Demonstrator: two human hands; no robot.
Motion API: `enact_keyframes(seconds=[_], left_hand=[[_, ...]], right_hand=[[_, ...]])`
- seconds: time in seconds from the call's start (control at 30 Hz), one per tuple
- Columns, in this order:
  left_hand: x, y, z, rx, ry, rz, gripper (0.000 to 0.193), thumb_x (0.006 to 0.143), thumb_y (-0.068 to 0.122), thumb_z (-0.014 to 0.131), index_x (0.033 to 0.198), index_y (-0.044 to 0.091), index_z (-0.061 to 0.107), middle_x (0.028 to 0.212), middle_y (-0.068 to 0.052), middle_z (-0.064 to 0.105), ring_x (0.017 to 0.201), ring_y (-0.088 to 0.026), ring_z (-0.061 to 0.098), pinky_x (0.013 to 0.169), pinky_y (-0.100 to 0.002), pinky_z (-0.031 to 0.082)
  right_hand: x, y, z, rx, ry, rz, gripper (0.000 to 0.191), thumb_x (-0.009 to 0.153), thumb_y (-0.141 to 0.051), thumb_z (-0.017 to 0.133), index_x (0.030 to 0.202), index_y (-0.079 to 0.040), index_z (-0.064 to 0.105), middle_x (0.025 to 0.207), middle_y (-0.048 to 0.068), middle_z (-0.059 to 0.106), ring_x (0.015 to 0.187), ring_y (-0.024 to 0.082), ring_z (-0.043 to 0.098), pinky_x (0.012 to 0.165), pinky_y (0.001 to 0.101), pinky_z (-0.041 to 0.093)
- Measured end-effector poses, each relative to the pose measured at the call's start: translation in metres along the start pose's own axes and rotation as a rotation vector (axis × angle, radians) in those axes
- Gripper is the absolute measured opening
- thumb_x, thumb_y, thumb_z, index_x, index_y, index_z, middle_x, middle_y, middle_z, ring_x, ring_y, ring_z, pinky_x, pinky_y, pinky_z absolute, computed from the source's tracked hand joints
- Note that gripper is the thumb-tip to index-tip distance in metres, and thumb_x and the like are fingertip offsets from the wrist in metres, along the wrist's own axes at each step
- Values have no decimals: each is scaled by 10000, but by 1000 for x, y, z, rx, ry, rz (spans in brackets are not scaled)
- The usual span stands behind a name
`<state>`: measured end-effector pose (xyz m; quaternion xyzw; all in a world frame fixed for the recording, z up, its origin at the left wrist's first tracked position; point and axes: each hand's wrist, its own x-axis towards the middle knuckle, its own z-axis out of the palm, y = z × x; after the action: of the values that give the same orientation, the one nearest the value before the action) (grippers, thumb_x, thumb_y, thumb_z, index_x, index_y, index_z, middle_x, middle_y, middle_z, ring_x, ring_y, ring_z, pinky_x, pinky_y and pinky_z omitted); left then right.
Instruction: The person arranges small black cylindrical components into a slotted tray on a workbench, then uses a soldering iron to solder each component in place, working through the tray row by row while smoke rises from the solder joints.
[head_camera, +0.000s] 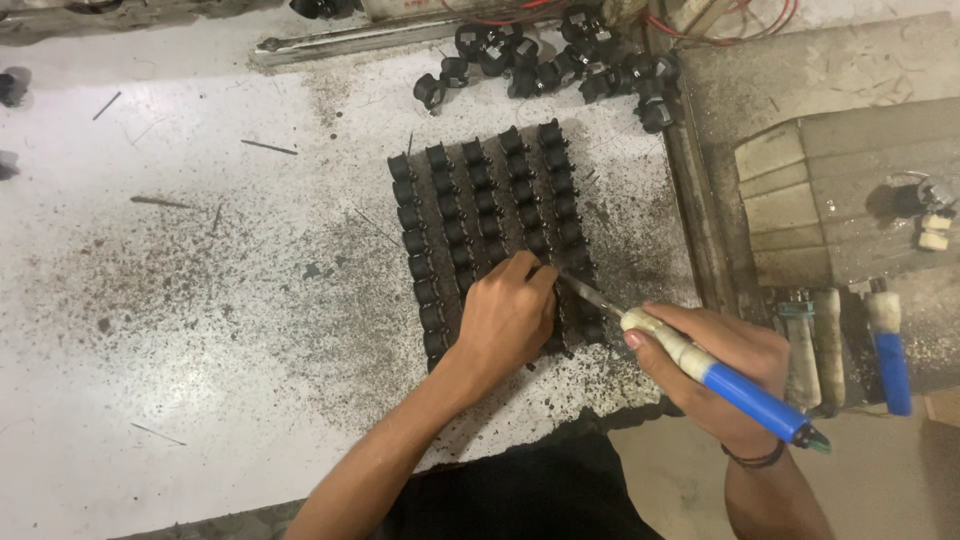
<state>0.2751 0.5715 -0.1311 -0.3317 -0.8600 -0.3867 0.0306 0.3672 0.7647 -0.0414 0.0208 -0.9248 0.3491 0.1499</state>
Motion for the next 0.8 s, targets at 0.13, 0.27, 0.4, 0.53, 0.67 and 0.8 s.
enact_keyframes(seconds=[0.13,0.27,0.4,0.53,0.67,0.8], left_hand=[[8,9,-5,23,-14,-62,89,809,-20,712,892,-37,687,908,-173,632,811,-331,693,640,-424,584],[3,15,-24,-4,225,-74,71,902,-2,701,965,-33,709,950,-149,669,721,-282,706,619,-368,598],[-24,20,-33,7,275,-23,136,899,-11,691,1027,-29,732,1018,-153,674,734,-261,729,574,-313,597],[-41,22,-14,52,141,-71,158,825,30,735,978,8,765,973,-109,679,705,-282,707,598,-374,591],[-38,16,5,74,163,-45,148,834,34,731,978,23,761,961,-94,655,824,-272,709,637,-376,593],[-34,11,9,61,128,-29,140,817,31,730,956,16,749,968,-110,650,850,-278,702,650,-388,593]], right_hand=[[-3,3,-3,-61,-7,-66,277,830,-141,839,1026,39,761,868,151,772,716,176,765,576,239,568],[-18,20,-11,125,79,85,287,883,-162,813,1096,20,755,962,144,781,775,160,773,627,221,591],[-49,36,0,194,169,208,317,910,-176,800,1149,28,757,932,144,778,736,145,725,628,220,535],[-79,45,4,212,191,172,302,931,-164,803,1150,35,744,948,153,768,807,141,737,741,227,556],[-81,48,6,234,194,178,291,890,-139,798,1119,33,746,953,148,774,798,142,758,648,213,568],[-72,41,4,210,155,189,269,897,-118,799,1108,41,747,953,156,774,806,156,751,687,222,557]])
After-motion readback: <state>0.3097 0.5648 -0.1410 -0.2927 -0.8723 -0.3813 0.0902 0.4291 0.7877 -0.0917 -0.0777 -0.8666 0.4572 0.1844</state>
